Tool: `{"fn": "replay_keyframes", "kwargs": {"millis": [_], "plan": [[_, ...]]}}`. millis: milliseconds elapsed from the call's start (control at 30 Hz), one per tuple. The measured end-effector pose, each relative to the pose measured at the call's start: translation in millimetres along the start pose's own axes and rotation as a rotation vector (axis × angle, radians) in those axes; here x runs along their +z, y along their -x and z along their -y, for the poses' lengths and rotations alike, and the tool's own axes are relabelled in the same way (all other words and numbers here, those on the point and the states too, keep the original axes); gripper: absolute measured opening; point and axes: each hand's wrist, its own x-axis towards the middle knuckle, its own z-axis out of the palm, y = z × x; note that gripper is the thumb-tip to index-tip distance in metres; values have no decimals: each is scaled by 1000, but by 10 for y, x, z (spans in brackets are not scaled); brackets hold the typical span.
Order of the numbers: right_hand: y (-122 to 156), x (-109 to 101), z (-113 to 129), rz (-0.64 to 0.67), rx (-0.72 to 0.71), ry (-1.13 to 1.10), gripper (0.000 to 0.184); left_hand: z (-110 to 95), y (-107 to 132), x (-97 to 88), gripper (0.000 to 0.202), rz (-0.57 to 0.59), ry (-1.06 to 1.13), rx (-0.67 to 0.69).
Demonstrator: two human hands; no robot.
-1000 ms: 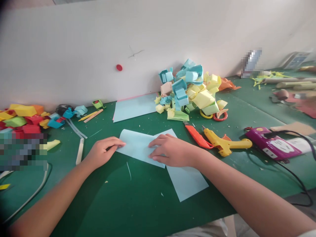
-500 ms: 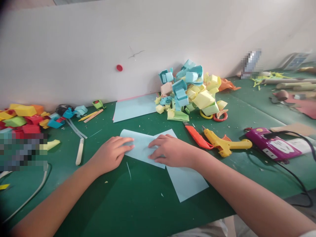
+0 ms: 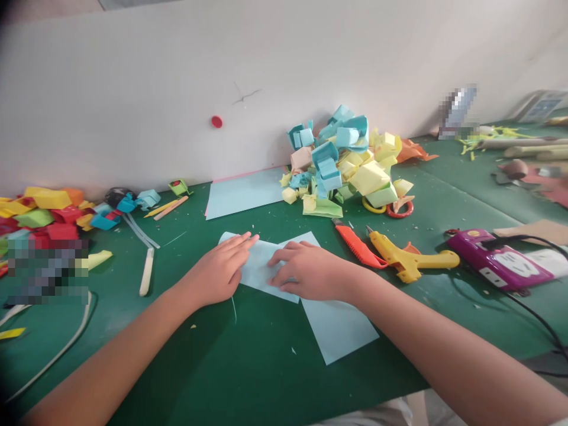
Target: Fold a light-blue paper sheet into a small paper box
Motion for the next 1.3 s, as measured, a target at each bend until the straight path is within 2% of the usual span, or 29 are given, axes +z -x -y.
{"fn": "replay_keyframes", "kwargs": {"millis": [133, 233, 300, 500, 700, 800, 1100, 1300], "plan": [[-7, -2, -6, -6, -11, -2, 22, -69, -53, 13, 67, 72, 40, 75], [-2, -7, -10, -2, -11, 10, 24, -84, -82, 40, 88, 121, 122, 7], [5, -11, -12, 6, -18, 27, 25, -76, -92, 43, 94, 154, 151, -44], [18, -2, -21, 23, -18, 21, 28, -53, -84, -18, 77, 188, 160, -152], [19, -6, -18, 32, 1, -11, 30, -31, -72, -50, 61, 274, 142, -244], [21, -19, -12, 35, 24, -36, 30, 22, -61, -21, 57, 249, 94, -267], [29, -40, 9, 40, 63, -85, 30, 171, 11, 70, 70, 169, 26, -330], [37, -43, 28, -3, 63, -111, 28, 146, 3, 24, 67, 221, 75, -425]]}}
